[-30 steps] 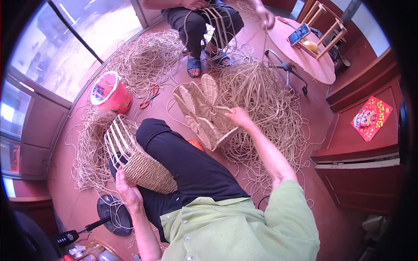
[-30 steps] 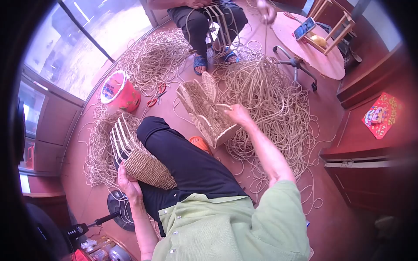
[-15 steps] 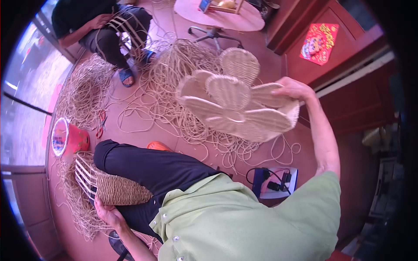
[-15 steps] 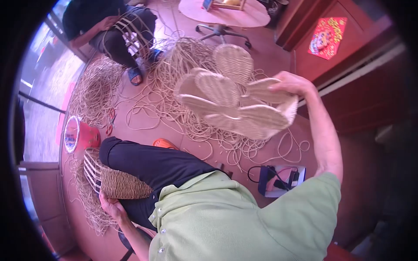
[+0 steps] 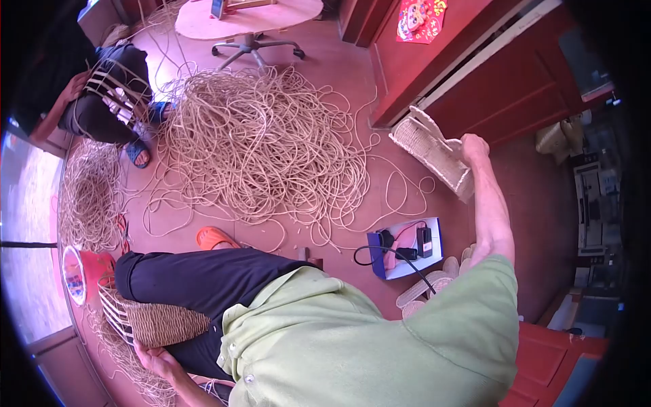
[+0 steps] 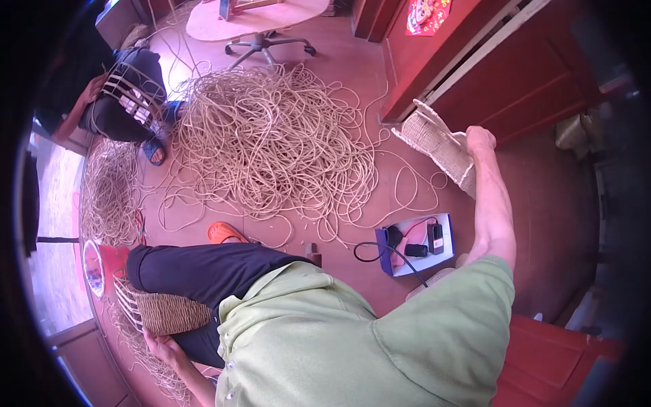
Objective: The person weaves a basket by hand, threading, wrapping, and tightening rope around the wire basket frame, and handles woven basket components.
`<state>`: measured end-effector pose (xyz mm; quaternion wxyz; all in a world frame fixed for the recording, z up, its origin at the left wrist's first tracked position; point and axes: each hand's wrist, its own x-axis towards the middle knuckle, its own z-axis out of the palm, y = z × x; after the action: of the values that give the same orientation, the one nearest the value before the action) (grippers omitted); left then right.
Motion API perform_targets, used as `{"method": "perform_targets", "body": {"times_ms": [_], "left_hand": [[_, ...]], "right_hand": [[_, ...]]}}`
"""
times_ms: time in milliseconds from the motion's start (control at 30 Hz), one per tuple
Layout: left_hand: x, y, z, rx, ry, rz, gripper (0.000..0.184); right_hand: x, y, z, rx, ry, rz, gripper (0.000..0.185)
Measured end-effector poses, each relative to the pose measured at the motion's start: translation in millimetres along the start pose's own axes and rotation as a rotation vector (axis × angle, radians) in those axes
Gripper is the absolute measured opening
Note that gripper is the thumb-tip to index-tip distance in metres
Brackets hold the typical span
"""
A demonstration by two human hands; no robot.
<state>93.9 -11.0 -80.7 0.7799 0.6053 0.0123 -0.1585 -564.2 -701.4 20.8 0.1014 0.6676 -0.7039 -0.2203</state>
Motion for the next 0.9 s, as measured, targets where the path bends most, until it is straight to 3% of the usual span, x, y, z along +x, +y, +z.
{"method": "perform_targets", "body": {"times_ms": [233, 367, 433, 500, 533, 567, 600, 633, 667, 700, 733, 767, 800, 900], "left_hand": [[0.5, 4.0, 12.4, 0.023, 0.098, 0.067, 0.03], [-2.4, 6.1, 3.5, 0.043, 0.111, 0.046, 0.035], [-5.8, 2.3, -4.0, 0.049, 0.074, 0.047, 0.037], [-9.4, 5.0, 3.4, 0.049, 0.095, 0.064, 0.037], [-9.5, 5.0, 2.2, 0.052, 0.081, 0.064, 0.035], [-11.0, 4.9, 0.0, 0.052, 0.086, 0.062, 0.034], [-16.3, 6.2, 11.7, 0.053, 0.092, 0.061, 0.033], [-19.8, 8.8, 20.3, 0.058, 0.098, 0.06, 0.032], [-19.1, 9.7, 23.3, 0.058, 0.1, 0.052, 0.031], [-20.0, 11.3, 26.5, 0.064, 0.099, 0.045, 0.031], [-20.9, 11.4, 30.6, 0.064, 0.097, 0.04, 0.031], [-20.4, 11.8, 32.3, 0.063, 0.095, 0.033, 0.031], [-19.5, 11.7, 28.7, 0.053, 0.066, 0.024, 0.031], [-30.4, 11.3, 42.7, 0.051, 0.104, 0.058, 0.032]], "right_hand": [[8.5, 36.4, 90.3, 0.253, 0.081, 0.174, 0.033], [14.5, 84.2, 116.9, 0.143, 0.188, 0.121, 0.032], [9.3, 98.4, 124.9, -0.152, 0.108, 0.182, 0.037], [-10.2, 83.2, 146.1, -0.309, 0.256, 0.261, 0.047], [-19.3, 54.5, 149.3, -0.324, 0.175, 0.307, 0.054], [-1.5, 37.0, 155.6, -0.049, -0.03, 0.218, 0.061], [51.1, 32.2, 305.3, -0.211, 0.652, -0.018, 0.055], [28.6, -58.0, 236.0, 0.365, 0.76, -0.069, 0.048], [-14.4, -114.0, 132.1, 0.109, 0.056, -0.37, 0.039], [-32.5, -164.0, 142.9, 0.404, 0.413, -0.584, 0.041], [-27.1, -222.7, 145.6, 0.383, 0.19, -0.642, 0.04], [-28.1, -275.4, 164.9, 0.625, 0.142, -0.749, 0.043], [-32.5, -325.5, 151.2, 0.627, -0.009, -0.846, 0.044], [-51.9, -431.8, 88.4, 0.649, -0.154, -0.953, 0.051]]}}
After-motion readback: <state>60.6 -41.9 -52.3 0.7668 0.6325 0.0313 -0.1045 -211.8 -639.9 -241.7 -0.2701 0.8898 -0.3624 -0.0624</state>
